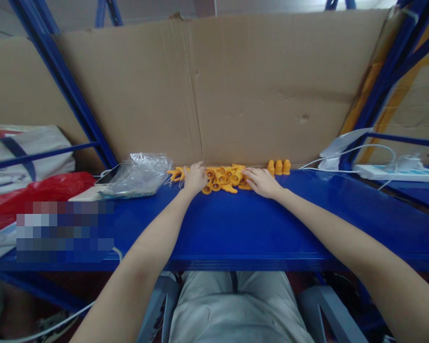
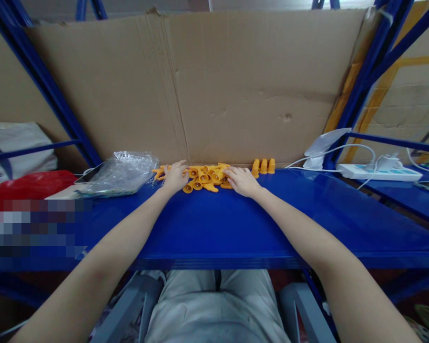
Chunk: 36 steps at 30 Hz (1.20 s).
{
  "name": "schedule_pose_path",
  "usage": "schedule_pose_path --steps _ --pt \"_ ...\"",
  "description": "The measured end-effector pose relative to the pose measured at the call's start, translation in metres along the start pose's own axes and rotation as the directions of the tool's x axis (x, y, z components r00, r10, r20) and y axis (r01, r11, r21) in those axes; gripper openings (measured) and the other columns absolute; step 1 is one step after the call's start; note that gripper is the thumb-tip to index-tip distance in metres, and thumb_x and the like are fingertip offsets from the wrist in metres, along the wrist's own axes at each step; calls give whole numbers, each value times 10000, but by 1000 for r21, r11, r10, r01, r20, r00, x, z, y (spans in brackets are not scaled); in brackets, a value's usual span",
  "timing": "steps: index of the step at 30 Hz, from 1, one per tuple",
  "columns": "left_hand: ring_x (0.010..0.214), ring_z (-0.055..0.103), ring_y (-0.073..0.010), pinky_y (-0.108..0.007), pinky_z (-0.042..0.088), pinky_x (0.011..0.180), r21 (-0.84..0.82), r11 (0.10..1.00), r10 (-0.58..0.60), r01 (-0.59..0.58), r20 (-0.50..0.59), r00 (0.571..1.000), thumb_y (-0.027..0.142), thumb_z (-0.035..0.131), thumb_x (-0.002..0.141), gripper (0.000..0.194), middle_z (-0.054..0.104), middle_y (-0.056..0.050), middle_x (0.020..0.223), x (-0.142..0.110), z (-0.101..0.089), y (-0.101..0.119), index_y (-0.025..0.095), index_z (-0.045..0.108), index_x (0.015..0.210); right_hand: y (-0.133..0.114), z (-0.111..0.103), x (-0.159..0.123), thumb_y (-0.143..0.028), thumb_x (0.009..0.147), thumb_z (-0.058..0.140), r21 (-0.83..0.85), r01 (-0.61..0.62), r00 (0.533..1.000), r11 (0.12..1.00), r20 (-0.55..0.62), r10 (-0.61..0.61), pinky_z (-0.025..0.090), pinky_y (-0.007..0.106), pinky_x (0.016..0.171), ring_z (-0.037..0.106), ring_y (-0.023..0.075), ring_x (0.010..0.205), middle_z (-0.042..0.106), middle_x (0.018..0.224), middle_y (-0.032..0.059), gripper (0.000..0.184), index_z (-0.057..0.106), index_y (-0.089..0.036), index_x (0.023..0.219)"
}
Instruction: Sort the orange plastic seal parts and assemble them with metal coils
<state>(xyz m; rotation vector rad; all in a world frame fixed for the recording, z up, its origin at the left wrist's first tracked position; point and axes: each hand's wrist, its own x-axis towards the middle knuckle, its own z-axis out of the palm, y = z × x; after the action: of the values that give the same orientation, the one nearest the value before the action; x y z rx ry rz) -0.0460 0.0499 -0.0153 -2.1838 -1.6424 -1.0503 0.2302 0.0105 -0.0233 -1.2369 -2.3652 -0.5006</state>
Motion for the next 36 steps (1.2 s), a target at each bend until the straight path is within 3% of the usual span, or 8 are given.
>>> schedule_pose_path --steps 7,12,17,20,24,31,34,36 --pt "1321 516 -284 -630 168 1182 -24 974 226 -226 19 974 109 464 864 307 609 -109 1392 -5 -8 28 209 696 1038 -9 14 1 -142 936 405 81 236 970 968 -82 -230 489 464 956 552 283 1273 567 1420 168 563 415 -179 1498" --pt "1325 517 -273 -605 193 1182 -40 929 371 -369 52 927 116 444 878 346 594 -126 1409 -14 -8 47 202 679 1117 -16 16 4 -144 908 461 167 249 968 954 -28 -248 501 463 983 542 276 1287 535 1438 171 549 444 -174 1457" --pt "1329 511 -269 -612 201 1178 -74 885 465 -459 111 879 120 438 878 437 577 -117 1432 -21 -6 59 228 635 1253 -21 14 5 -160 924 484 100 229 973 968 -27 -228 523 432 863 625 272 1042 628 1187 164 316 579 -145 1225" --pt "1357 487 -258 -602 209 1180 -82 875 484 -477 140 864 123 433 881 484 551 -114 1462 -23 -5 62 229 580 1330 -21 13 6 -146 938 437 4 228 973 974 -31 -228 510 384 790 619 243 921 628 1086 142 205 618 -154 1033" --pt "1397 448 -255 -592 216 1182 -78 881 473 -466 173 864 124 435 885 553 500 -121 1510 -22 -5 60 230 493 1424 -15 13 5 -129 921 410 7 233 966 973 -114 -230 515 383 777 609 242 882 637 1016 138 205 595 -154 1006" --pt "1504 270 -288 -618 208 1178 -26 889 451 -457 215 866 203 441 933 631 280 -114 1638 -20 2 50 284 313 1546 -2 12 5 -119 934 346 109 303 914 947 -314 -256 535 456 901 587 268 1164 634 1184 170 303 572 -182 1124" --pt "1510 254 -303 -641 179 1181 -15 898 434 -441 207 877 223 462 938 576 275 -118 1639 -18 2 48 275 388 1507 -6 11 6 -119 954 325 126 387 890 913 -311 -334 528 488 941 570 257 1222 625 1258 173 342 575 -188 1176" --pt "1484 317 -297 -642 160 1189 -19 901 428 -433 193 883 173 469 920 482 389 -116 1587 -17 0 48 252 527 1392 -12 10 7 -127 970 320 117 421 881 899 -289 -375 526 489 949 574 249 1220 631 1266 167 347 587 -191 1182"
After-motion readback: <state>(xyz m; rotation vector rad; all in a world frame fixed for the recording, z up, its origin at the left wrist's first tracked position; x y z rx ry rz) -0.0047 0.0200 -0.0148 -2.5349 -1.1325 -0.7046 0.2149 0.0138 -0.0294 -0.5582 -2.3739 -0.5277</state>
